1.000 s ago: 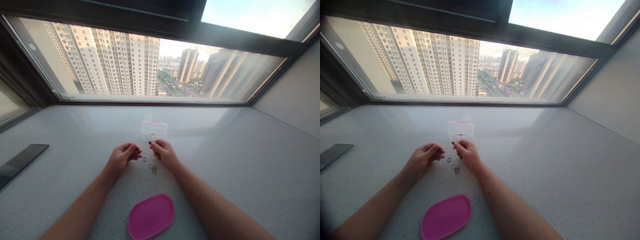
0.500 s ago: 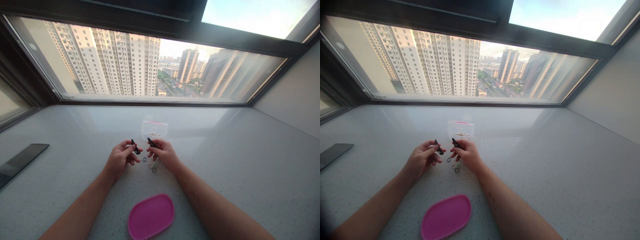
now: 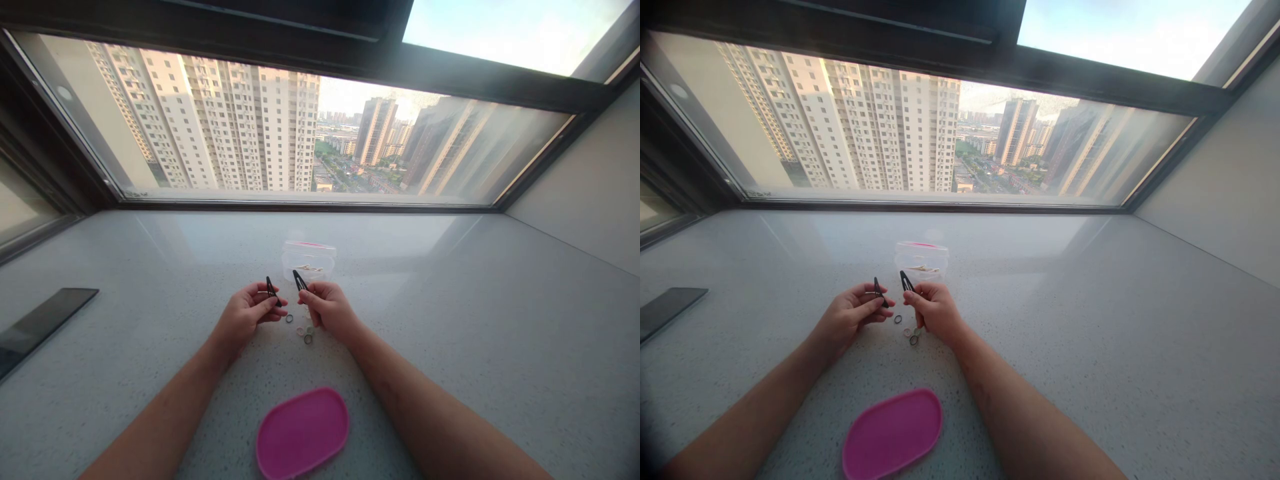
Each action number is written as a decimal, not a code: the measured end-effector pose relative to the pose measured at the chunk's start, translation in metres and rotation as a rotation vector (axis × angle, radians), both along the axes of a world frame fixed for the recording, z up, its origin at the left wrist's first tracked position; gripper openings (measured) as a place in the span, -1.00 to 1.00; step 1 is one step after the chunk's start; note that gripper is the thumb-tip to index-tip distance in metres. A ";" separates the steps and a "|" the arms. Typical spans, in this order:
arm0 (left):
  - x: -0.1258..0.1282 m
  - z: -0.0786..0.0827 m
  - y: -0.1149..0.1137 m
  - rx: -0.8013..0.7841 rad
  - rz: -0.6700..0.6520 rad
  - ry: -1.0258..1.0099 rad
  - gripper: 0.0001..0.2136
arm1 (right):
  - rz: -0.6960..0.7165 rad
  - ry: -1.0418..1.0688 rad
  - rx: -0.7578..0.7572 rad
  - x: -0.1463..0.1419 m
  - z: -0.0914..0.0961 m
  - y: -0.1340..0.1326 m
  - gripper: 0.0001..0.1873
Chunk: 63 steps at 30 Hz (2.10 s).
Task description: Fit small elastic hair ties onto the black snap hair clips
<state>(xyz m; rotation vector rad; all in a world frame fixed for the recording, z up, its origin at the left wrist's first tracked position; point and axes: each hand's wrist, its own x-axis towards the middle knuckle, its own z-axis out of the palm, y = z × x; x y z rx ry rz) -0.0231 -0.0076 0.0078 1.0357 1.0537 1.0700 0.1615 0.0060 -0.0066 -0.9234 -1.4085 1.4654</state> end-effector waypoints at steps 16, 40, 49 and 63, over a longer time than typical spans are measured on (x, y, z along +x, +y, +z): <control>0.001 0.002 -0.004 0.062 -0.061 0.125 -0.76 | 0.071 0.055 -0.065 -0.001 0.000 0.002 -0.75; 0.000 0.000 -0.001 0.071 -0.085 0.224 -0.78 | 0.061 0.070 -0.047 -0.005 -0.004 0.002 -0.84; -0.003 -0.006 0.002 0.053 -0.024 0.146 -0.74 | 0.059 0.012 -0.015 -0.005 -0.001 0.002 -0.81; -0.005 -0.004 0.001 0.008 -0.008 0.096 -0.78 | 0.058 0.101 -0.053 -0.006 -0.004 0.005 -0.69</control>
